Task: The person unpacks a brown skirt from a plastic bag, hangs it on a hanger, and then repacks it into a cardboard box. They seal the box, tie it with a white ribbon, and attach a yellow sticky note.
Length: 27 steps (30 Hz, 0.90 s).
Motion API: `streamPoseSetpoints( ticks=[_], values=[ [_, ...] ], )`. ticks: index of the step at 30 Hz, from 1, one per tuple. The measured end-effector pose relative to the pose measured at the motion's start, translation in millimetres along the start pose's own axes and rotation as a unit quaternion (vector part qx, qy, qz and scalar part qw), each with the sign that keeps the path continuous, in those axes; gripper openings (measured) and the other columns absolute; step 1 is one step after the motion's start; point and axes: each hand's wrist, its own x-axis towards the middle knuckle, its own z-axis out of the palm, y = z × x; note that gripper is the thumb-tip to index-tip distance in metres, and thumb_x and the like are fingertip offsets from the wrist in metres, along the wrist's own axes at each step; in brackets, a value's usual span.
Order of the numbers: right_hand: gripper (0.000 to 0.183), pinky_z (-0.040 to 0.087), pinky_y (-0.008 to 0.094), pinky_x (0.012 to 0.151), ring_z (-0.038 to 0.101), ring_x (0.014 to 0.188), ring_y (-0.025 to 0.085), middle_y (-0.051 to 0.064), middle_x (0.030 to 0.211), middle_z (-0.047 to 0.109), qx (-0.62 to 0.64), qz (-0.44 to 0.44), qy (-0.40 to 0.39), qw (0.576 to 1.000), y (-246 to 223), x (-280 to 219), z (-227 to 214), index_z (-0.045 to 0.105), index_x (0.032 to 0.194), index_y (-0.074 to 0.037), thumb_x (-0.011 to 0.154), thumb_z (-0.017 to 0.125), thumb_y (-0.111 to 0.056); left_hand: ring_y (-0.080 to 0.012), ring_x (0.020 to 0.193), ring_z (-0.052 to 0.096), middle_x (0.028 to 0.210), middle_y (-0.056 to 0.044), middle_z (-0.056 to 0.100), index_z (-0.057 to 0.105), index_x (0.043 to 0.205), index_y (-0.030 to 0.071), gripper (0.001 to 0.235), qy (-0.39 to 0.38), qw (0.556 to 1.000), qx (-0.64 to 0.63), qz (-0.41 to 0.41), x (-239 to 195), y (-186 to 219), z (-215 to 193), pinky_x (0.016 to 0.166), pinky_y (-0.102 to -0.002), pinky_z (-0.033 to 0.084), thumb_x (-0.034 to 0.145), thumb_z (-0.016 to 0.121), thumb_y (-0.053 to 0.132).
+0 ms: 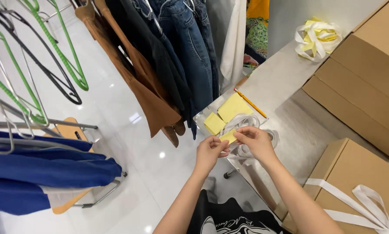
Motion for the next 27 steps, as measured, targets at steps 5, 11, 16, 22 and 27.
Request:
streamPoseSetpoints(
  ticks=[5,11,16,22,27],
  values=[
    [0.019,0.065,0.031,0.065,0.077,0.068,0.023,0.022,0.081,0.078,-0.019,-0.004,-0.010,1.000,20,33,9,0.079,0.106,0.008,0.089,0.083,0.001,-0.0235,0.078,0.081,0.104,-0.021,0.079,0.073,0.111,0.003,0.023,-0.047,0.974,0.221,0.030,24,50,-22,0.065,-0.029,0.071,0.095,0.082,0.016],
    [0.018,0.066,0.033,0.071,0.076,0.072,0.020,0.021,0.085,0.079,-0.036,-0.001,0.027,0.999,2,58,21,0.082,0.108,0.005,0.091,0.082,-0.001,-0.0203,0.080,0.071,0.092,-0.002,0.074,0.083,0.103,0.019,0.017,-0.062,0.893,0.412,0.169,95,52,-24,0.071,-0.034,0.061,0.090,0.086,0.031],
    [0.031,0.064,0.037,0.089,0.077,0.093,0.024,0.023,0.107,0.081,-0.045,0.048,0.105,0.992,-40,37,7,0.080,0.125,-0.004,0.095,0.079,-0.011,-0.0299,0.097,0.070,0.088,-0.002,0.078,0.084,0.102,0.021,0.017,-0.084,0.884,0.434,0.154,137,72,-1,0.085,-0.044,0.061,0.089,0.084,0.032],
    [0.033,0.061,0.042,0.095,0.072,0.107,0.030,0.024,0.130,0.073,0.003,0.069,0.220,0.973,-27,3,-27,0.072,0.133,0.002,0.102,0.071,-0.010,-0.0244,0.107,0.072,0.099,0.007,0.081,0.082,0.108,0.024,0.019,-0.098,0.852,0.509,0.073,211,35,27,0.088,-0.042,0.061,0.091,0.081,0.033],
    [0.027,0.061,0.045,0.093,0.075,0.104,0.032,0.023,0.124,0.077,-0.014,0.108,0.263,0.959,-26,-24,-36,0.076,0.128,0.001,0.107,0.063,-0.010,-0.0247,0.113,0.069,0.100,0.003,0.080,0.076,0.118,0.023,0.030,-0.095,0.811,0.569,0.098,212,31,36,0.093,-0.049,0.062,0.089,0.083,0.026]
  ],
)
